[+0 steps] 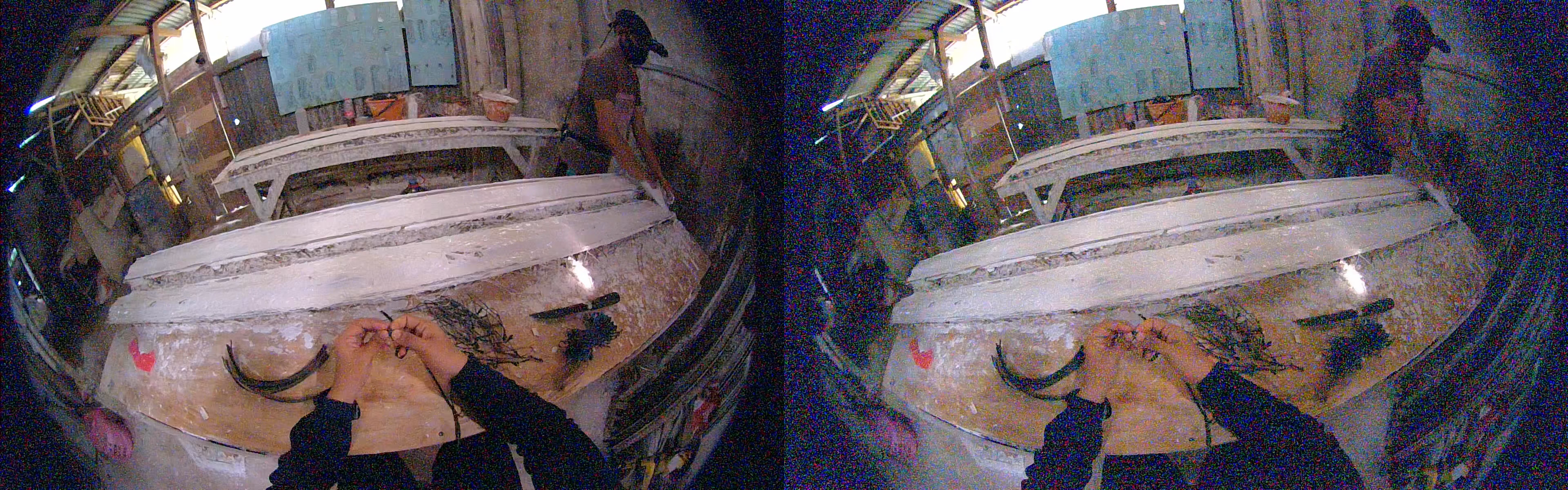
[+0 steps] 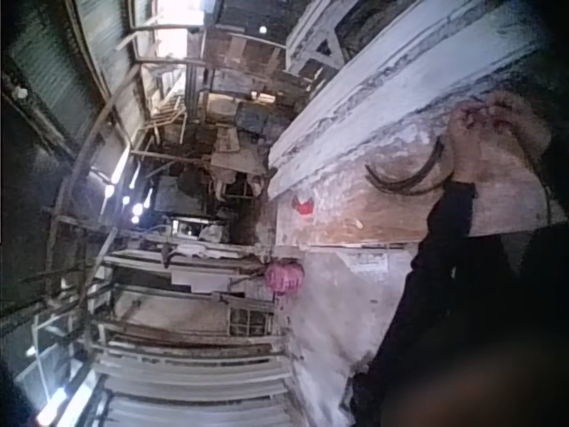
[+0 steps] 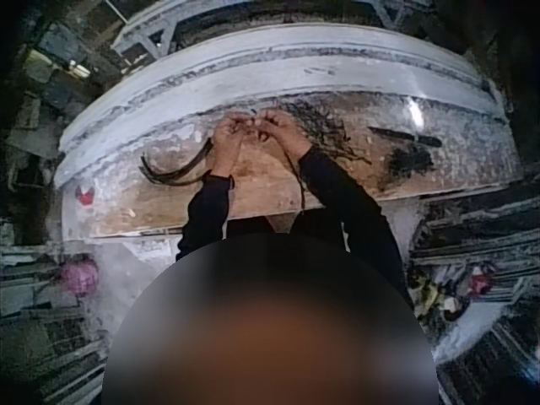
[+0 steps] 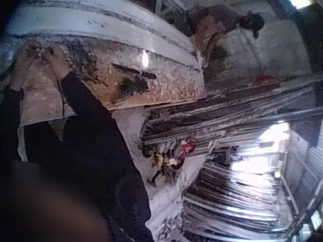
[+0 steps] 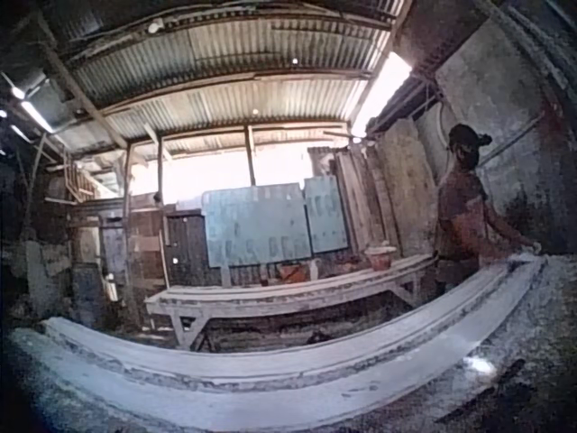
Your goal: The person repeatedly picks up black cable ties, bends them, and places them on the table. Another person wipes a long white object in the background. The task appears to be preparing cable ties for later use.
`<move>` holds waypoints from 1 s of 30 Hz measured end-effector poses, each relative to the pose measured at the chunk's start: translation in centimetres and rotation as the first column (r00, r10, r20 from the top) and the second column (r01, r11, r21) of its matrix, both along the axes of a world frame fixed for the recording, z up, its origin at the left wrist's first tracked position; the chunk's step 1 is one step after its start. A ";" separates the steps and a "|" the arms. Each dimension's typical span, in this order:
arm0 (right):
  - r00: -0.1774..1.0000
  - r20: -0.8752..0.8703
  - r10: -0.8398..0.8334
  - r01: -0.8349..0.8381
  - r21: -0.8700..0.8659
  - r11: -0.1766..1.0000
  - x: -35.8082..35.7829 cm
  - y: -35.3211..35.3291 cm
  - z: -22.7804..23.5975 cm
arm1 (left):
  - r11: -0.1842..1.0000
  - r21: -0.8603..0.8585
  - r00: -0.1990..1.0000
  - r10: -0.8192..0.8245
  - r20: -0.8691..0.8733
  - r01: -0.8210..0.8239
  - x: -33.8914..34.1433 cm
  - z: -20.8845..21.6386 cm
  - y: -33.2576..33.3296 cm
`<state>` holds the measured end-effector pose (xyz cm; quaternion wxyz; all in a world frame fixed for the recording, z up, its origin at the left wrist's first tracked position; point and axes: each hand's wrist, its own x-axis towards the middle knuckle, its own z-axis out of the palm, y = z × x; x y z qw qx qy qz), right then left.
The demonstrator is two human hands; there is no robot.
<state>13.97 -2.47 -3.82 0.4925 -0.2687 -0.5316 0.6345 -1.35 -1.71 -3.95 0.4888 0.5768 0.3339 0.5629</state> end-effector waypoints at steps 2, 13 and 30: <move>0.999 -0.039 0.025 -0.025 0.000 1.000 0.0 -0.1 0.2 | 0.999 -0.048 1.000 -0.020 0.002 0.020 0.0 -0.2 0.1; 0.995 -0.028 -0.097 0.096 -0.034 0.995 0.3 0.2 0.5 | 0.990 0.137 0.998 0.031 -0.061 -0.022 0.3 -0.3 0.0; 0.984 0.111 -0.142 0.116 0.210 0.971 0.2 0.4 0.4 | 0.947 -0.245 0.976 -0.190 0.103 0.210 -0.8 -0.1 0.2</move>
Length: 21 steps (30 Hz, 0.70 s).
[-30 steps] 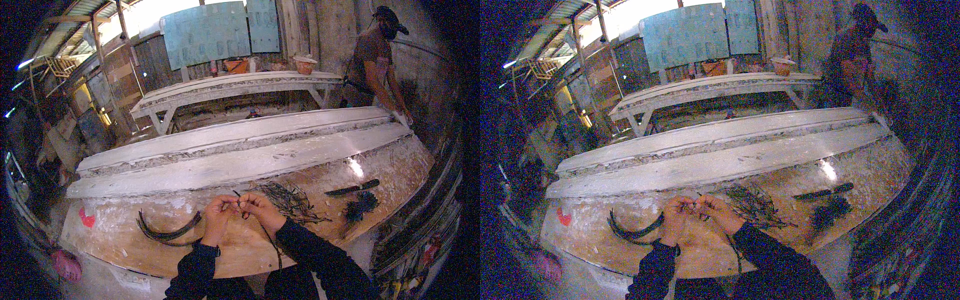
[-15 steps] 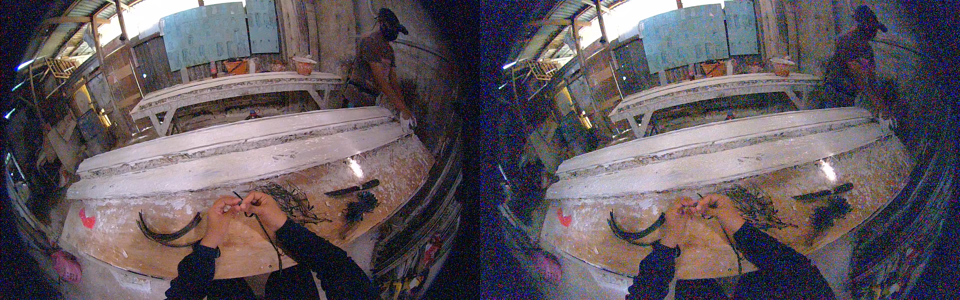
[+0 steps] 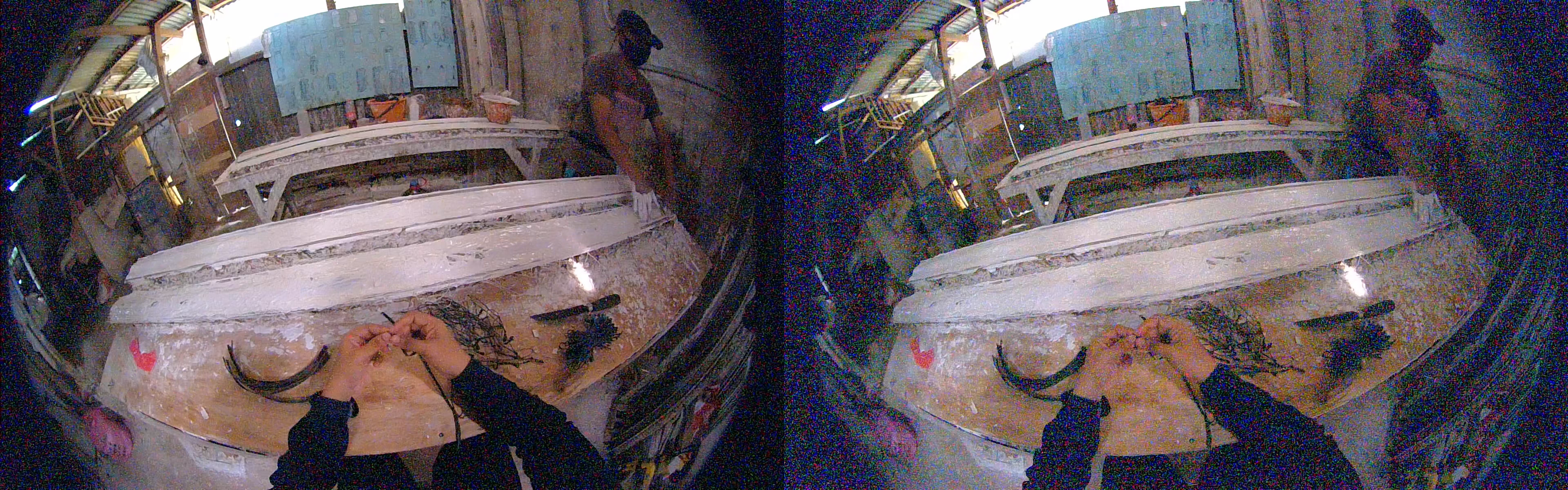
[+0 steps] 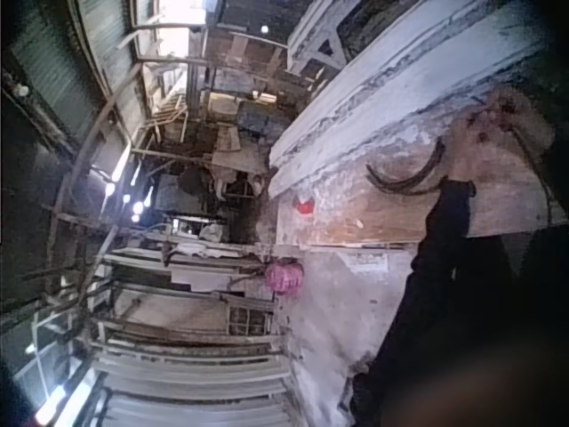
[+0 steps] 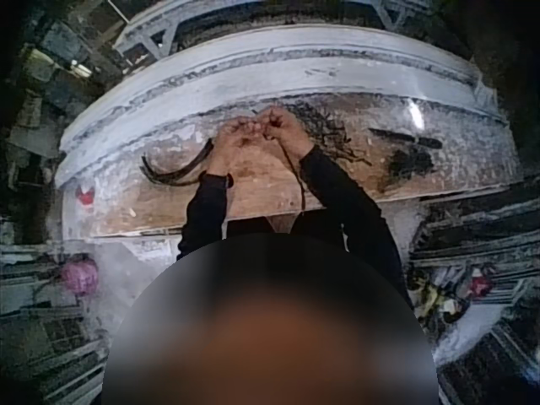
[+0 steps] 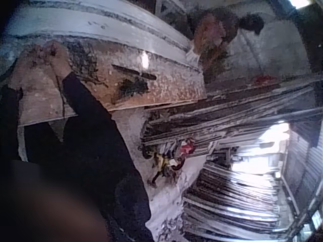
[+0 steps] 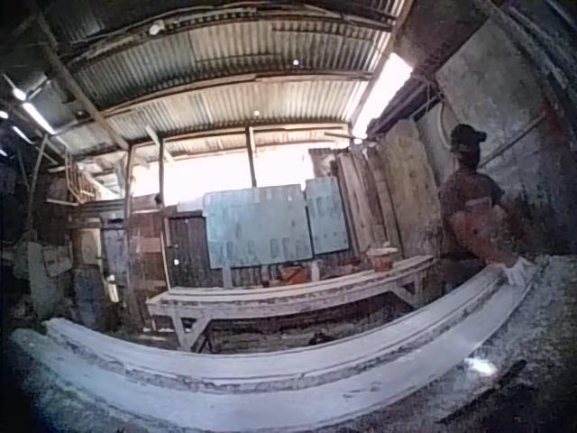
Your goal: The person repeatedly picks up black cable ties, bends them, and places them on the table. Another person wipes a long white object in the background. The task appears to be preparing cable ties for later use.
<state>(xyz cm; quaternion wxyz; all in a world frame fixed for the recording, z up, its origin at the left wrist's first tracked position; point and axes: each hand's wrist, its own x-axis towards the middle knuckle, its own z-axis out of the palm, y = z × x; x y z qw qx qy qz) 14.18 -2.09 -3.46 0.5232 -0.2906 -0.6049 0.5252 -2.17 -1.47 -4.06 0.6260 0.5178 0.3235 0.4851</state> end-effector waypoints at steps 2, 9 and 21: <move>0.999 0.033 -0.015 0.013 0.051 0.999 0.0 0.1 -0.1 | 0.997 0.056 0.997 0.052 -0.053 -0.049 0.1 0.0 0.0; 1.000 0.007 -0.015 0.015 -0.012 1.000 -0.2 0.1 -0.4 | 0.972 0.117 0.960 0.223 -0.170 -0.205 0.2 0.5 -0.1; 0.999 -0.034 0.037 -0.037 -0.003 0.999 -0.2 0.3 -1.0 | 0.962 0.125 0.961 0.257 -0.099 -0.244 -0.1 0.6 0.4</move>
